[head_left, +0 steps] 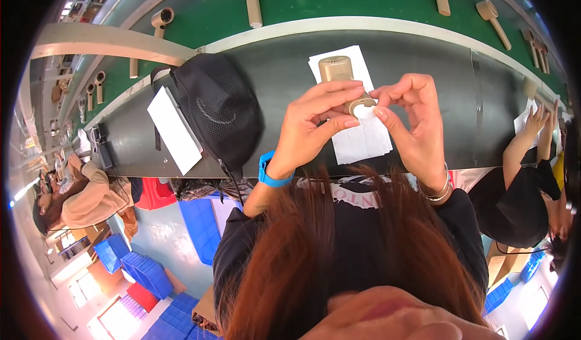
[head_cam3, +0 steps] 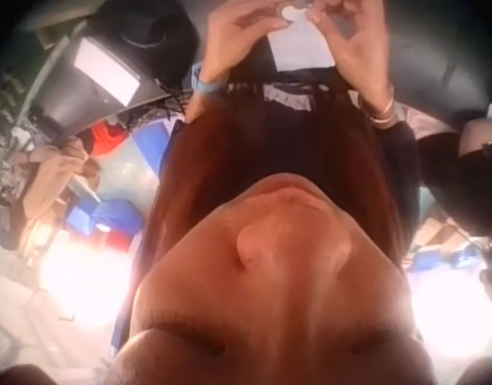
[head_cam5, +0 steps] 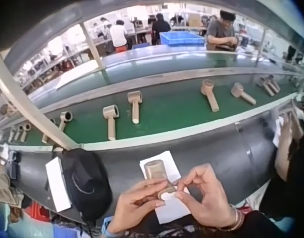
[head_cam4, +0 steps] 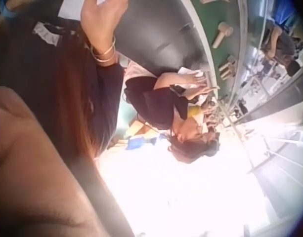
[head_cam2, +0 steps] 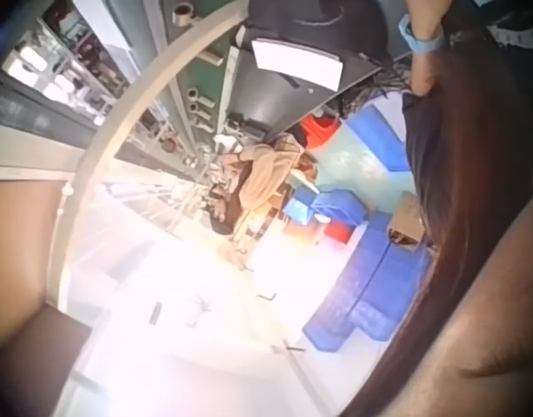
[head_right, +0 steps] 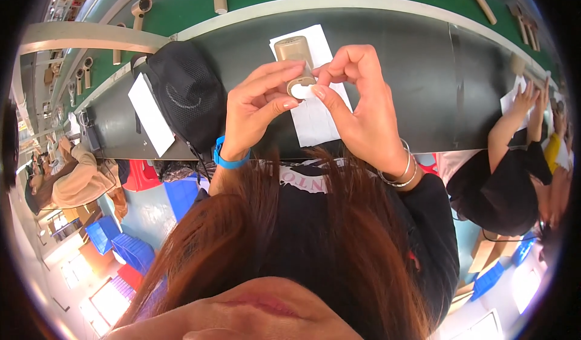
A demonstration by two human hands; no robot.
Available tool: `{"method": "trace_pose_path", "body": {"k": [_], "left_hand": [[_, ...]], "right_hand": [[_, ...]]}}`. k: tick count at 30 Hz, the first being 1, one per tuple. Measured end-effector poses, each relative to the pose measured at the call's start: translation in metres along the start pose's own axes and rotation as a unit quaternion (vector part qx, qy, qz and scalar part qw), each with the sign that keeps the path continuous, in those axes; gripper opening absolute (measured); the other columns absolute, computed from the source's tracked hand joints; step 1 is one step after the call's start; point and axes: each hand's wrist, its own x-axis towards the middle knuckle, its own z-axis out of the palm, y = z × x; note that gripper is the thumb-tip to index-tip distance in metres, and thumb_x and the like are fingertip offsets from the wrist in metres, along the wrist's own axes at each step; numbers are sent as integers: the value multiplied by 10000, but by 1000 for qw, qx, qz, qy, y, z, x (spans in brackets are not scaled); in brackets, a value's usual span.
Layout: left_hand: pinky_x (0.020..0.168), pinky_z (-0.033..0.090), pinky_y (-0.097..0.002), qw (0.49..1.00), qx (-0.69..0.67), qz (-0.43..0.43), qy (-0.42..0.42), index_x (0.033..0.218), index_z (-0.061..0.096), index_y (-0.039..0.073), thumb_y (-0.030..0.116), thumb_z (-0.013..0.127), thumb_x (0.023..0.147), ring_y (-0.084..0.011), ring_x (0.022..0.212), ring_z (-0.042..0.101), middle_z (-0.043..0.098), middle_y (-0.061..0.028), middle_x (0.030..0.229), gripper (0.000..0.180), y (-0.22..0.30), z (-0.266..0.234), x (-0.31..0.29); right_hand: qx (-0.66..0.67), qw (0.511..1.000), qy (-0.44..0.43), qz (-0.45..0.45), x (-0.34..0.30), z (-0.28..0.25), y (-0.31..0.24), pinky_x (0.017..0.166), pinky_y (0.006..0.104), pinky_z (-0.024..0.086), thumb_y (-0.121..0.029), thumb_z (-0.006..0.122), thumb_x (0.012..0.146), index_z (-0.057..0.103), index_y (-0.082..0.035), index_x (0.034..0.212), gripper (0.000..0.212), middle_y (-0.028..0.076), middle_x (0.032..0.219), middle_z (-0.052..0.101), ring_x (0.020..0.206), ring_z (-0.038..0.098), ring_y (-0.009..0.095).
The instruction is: The person takes portable fans from a conveyor belt, peels adhesive stickers from a paper sheet, attaches them to the base of each fan by hand, and places the fans back onto the conveyor belt.
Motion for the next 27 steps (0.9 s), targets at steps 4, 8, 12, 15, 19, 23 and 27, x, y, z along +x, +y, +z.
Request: {"method": "trace_pose_path", "body": {"k": [4, 8, 12, 15, 19, 23, 27], "left_hand": [[806, 509, -257, 1000, 0, 4, 1, 1193, 600, -13, -60, 645, 810, -180, 1040, 572, 532, -149, 1267, 388, -3, 1, 0], [810, 509, -259, 1000, 7, 10, -3, 1187, 605, -9, -64, 642, 811, -182, 1045, 571, 531, -153, 1271, 382, -2, 1, 0], [809, 511, -256, 1000, 7, 8, 0, 1178, 613, -5, -66, 643, 810, -183, 1044, 573, 531, -156, 1270, 373, -3, 0, 0], [807, 512, -255, 1000, 3, 7, -2, 1174, 616, -4, -67, 646, 809, -183, 1039, 575, 532, -157, 1267, 372, -2, 1, 0], [804, 513, -255, 1000, 1, 5, -4, 1169, 619, -5, -67, 649, 808, -187, 1047, 573, 534, -155, 1262, 368, -2, 1, 0], [811, 513, -257, 1000, 4, 1, -5, 1169, 619, -6, -68, 646, 811, -190, 1067, 565, 530, -156, 1265, 364, 1, 3, 0], [839, 511, -266, 1000, -21, -20, 1, 1164, 615, -20, -80, 632, 820, -197, 1087, 556, 524, -159, 1269, 350, 3, 6, -1]], "right_hand": [[-20, 1000, -4, 2, 0, -1, -1, 888, 321, 430, 32, 616, 852, 387, -58, 1043, 311, 63, 851, 559, 981, 580, 202], [-47, 999, -6, -1, 0, -1, -5, 891, 317, 428, 26, 624, 848, 388, -56, 1038, 314, 65, 842, 561, 974, 579, 198], [-59, 998, -11, -3, 1, -1, -6, 887, 316, 426, 28, 626, 845, 391, -56, 1036, 314, 65, 840, 560, 965, 577, 193], [-70, 997, -11, -5, 1, -2, -7, 885, 314, 425, 35, 626, 841, 392, -54, 1035, 317, 65, 840, 559, 961, 575, 190], [-77, 997, -10, -3, 1, -2, -7, 883, 311, 424, 42, 627, 833, 393, -52, 1035, 324, 65, 839, 559, 958, 575, 188], [-88, 996, -3, -3, 1, -2, -9, 882, 308, 423, 52, 629, 824, 394, -51, 1033, 331, 64, 836, 560, 945, 574, 179], [-105, 994, 6, -8, 0, -1, -10, 881, 303, 420, 58, 631, 816, 395, -50, 1028, 335, 62, 825, 562, 917, 573, 164]]}}
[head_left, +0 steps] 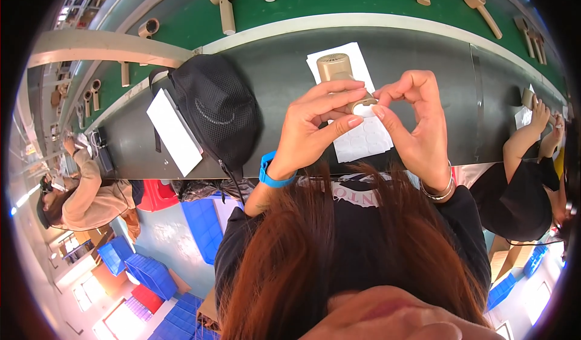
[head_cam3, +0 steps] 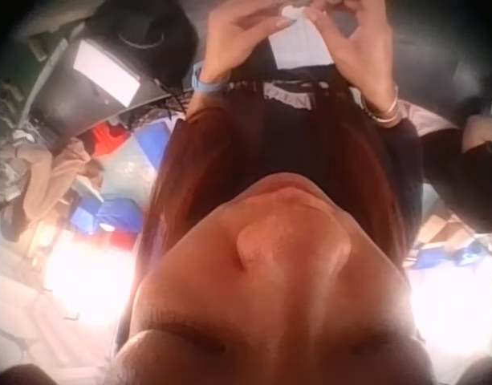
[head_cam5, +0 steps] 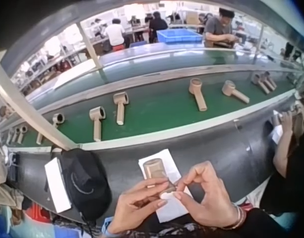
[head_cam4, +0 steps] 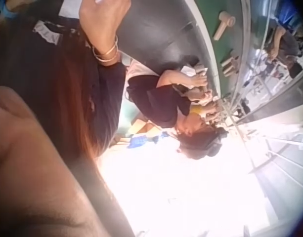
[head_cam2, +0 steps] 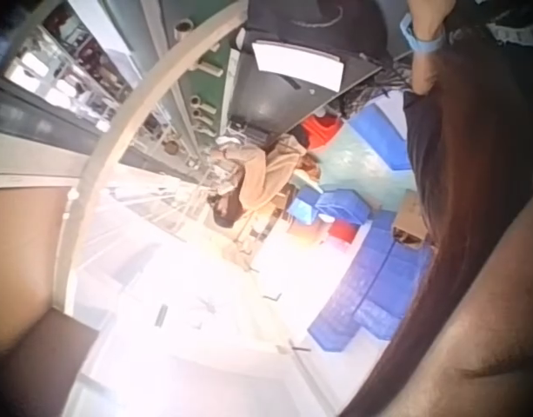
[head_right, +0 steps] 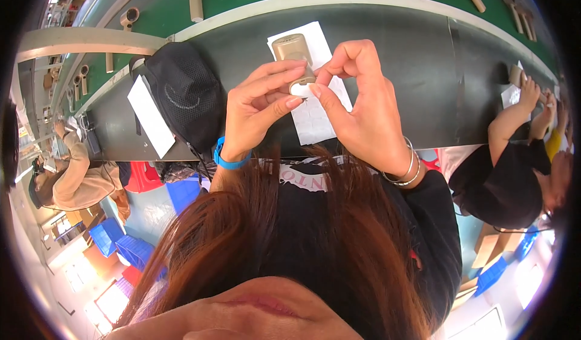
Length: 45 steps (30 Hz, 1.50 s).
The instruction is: The person takes portable fans from a conveyor belt, peels adhesive stickers from a paper sheet, attaches them to the base of each fan by hand, and places the fans back onto the conveyor belt.
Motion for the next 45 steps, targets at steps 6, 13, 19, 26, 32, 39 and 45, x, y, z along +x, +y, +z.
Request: {"method": "trace_pose_path", "body": {"k": [6, 13, 19, 26, 32, 39, 45], "left_hand": [[789, 542, -248, 999, -33, 5, 15, 1158, 620, -9, -53, 648, 824, -145, 975, 598, 530, -126, 1252, 338, -4, 3, -1], [794, 539, -250, 998, -54, 12, 25, 1143, 619, -28, -107, 611, 817, -148, 1007, 591, 526, -128, 1250, 335, -4, 8, -1], [815, 535, -254, 998, -57, 14, 34, 1141, 619, -30, -109, 607, 819, -148, 1019, 584, 526, -124, 1249, 332, -3, 9, -1], [828, 535, -260, 996, -61, 26, 55, 1120, 624, -33, -104, 603, 823, -152, 1022, 589, 539, -116, 1227, 306, -4, 14, -3], [805, 544, -260, 996, -35, 24, 76, 1078, 632, -35, -88, 601, 836, -151, 966, 618, 561, -101, 1180, 249, -6, 18, -2], [791, 548, -257, 997, -24, 23, 76, 1074, 635, -30, -80, 599, 842, -147, 949, 622, 563, -98, 1167, 239, -6, 21, -2], [768, 562, -266, 996, -22, 28, 85, 1062, 631, -35, -66, 594, 852, -143, 913, 627, 562, -105, 1169, 215, -7, 18, -3]], "right_hand": [[-26, 999, 14, -21, 0, 0, -2, 853, 292, 431, 52, 643, 795, 402, -43, 1026, 347, 58, 807, 564, 846, 560, 139], [-54, 998, 31, -26, -1, 0, -3, 827, 280, 436, 51, 645, 784, 402, -40, 1027, 356, 53, 794, 568, 803, 548, 124], [-67, 997, 37, -33, 0, 2, -1, 803, 269, 434, 47, 654, 780, 397, -43, 1024, 365, 53, 795, 573, 797, 546, 115], [-66, 996, 50, -35, -2, 5, -4, 809, 275, 438, 43, 660, 786, 402, -43, 1045, 376, 54, 788, 577, 795, 572, 126], [-120, 991, 45, -38, -5, 3, -4, 805, 288, 447, 48, 651, 791, 409, -37, 1087, 392, 64, 774, 578, 828, 608, 161], [-171, 981, 60, -63, -6, 4, -5, 785, 292, 451, 54, 646, 780, 401, -37, 1094, 409, 74, 769, 578, 801, 617, 180], [-249, 963, 43, -95, -5, 5, -8, 807, 328, 430, 9, 667, 779, 426, -29, 1094, 399, 68, 876, 578, 857, 597, 205]]}}
